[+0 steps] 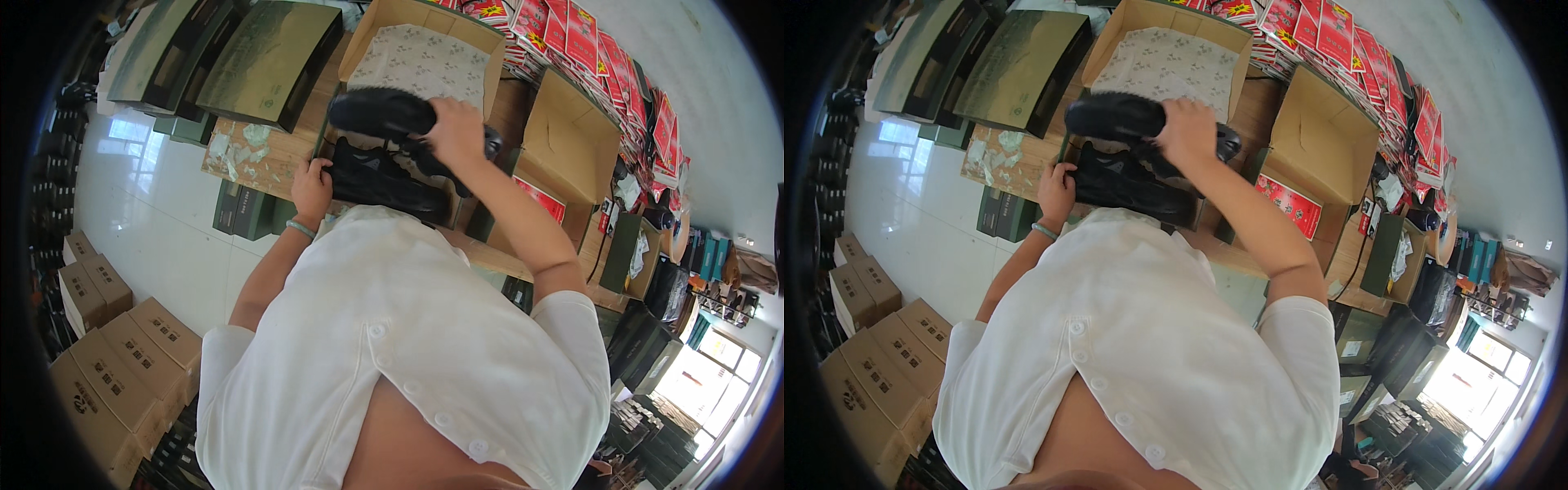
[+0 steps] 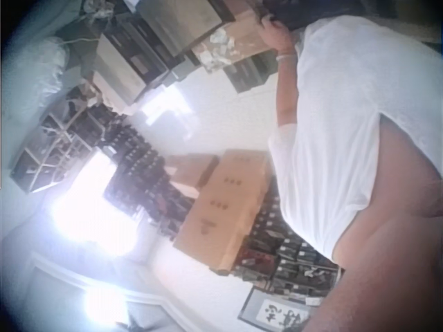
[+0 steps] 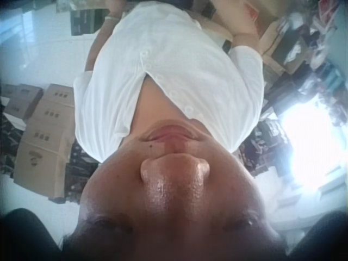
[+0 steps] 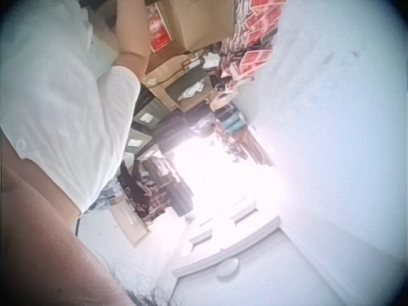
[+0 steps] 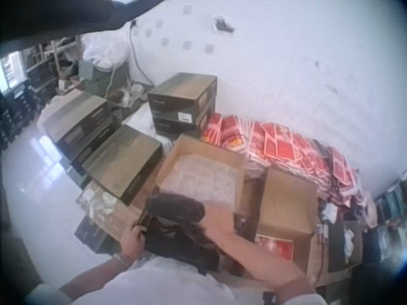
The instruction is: The person packs items into green shoe boxes, places tissue paper and a red card inside, closes the boxes, and uses a handheld heat gun to apply heat to the labels. They then stack the finished boxes on the table.
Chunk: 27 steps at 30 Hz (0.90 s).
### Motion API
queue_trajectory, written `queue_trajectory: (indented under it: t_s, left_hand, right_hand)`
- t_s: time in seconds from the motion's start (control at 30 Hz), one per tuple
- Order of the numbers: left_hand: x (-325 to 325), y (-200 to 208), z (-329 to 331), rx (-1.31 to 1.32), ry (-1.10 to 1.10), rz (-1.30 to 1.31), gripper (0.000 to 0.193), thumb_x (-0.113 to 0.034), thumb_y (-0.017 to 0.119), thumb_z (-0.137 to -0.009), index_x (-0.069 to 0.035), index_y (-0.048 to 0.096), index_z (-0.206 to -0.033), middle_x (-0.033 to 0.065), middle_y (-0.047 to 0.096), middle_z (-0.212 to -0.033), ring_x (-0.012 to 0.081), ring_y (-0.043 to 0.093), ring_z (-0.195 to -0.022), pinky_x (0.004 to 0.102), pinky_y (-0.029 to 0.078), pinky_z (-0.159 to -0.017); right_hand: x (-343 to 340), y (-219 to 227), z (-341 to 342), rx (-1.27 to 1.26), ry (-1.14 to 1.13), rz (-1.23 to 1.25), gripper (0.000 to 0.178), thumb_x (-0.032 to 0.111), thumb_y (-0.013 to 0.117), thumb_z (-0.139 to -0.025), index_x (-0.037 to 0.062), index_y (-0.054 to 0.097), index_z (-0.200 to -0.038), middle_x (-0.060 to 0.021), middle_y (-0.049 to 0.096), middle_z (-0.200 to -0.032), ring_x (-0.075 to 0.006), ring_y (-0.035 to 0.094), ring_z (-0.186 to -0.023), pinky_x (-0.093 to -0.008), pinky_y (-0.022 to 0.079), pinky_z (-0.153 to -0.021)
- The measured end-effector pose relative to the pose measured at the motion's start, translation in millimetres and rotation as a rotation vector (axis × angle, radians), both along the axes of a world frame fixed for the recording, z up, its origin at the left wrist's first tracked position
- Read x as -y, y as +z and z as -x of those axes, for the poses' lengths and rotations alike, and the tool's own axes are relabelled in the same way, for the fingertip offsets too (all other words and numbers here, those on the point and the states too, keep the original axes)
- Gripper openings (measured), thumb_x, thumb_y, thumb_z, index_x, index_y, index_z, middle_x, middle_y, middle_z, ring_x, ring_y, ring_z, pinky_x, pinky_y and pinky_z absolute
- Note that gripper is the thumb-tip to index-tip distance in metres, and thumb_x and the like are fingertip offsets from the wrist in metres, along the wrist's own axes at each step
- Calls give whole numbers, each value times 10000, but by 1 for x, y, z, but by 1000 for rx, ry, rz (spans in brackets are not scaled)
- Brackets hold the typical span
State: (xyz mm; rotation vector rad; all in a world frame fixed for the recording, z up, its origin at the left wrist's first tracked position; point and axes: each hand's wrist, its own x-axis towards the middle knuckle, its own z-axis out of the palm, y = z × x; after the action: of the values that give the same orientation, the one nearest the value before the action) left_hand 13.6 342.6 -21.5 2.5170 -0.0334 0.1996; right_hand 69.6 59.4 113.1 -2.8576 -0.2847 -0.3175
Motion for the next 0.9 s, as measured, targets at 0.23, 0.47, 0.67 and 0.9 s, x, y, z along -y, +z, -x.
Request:
queue_trajectory:
  t_s: [0.23, 0.47, 0.67, 0.9]
  left_hand:
    - [3, 6, -2, 47, 4, 18, 147, -61, 562, -817, -126, 668, -897, 128, 597, -1132, 370, 592, -964, 447, 489, -788]
    - [4, 3, -3, 20, 18, 26, 127, -89, 592, -810, -151, 670, -889, 116, 592, -1111, 371, 574, -973, 463, 499, -766]
    - [5, 3, -4, -2, 26, 2, 137, -83, 568, -830, -133, 675, -900, 110, 589, -1140, 377, 598, -922, 455, 490, -740]
    - [8, 8, -5, -54, 56, -20, 143, -111, 571, -837, -162, 685, -908, 113, 594, -1142, 377, 600, -935, 459, 498, -746]
  right_hand:
    - [-35, -83, -8, -98, -62, 90, 511, 320, 827, -668, 94, 665, -1096, -65, 639, -1020, -290, 551, -1019, -417, 390, -914]
    - [-36, -103, -12, -56, -87, 31, 497, 284, 832, -646, 91, 655, -1069, -81, 620, -1006, -293, 540, -1003, -419, 378, -907]
    - [-37, -112, -19, -104, -107, 70, 521, 305, 836, -643, 86, 663, -1083, -77, 623, -1016, -286, 541, -1013, -412, 374, -908]
    - [-37, -133, -23, -91, -103, 63, 519, 320, 846, -634, 95, 662, -1064, -74, 615, -1019, -282, 533, -1025, -409, 373, -905]
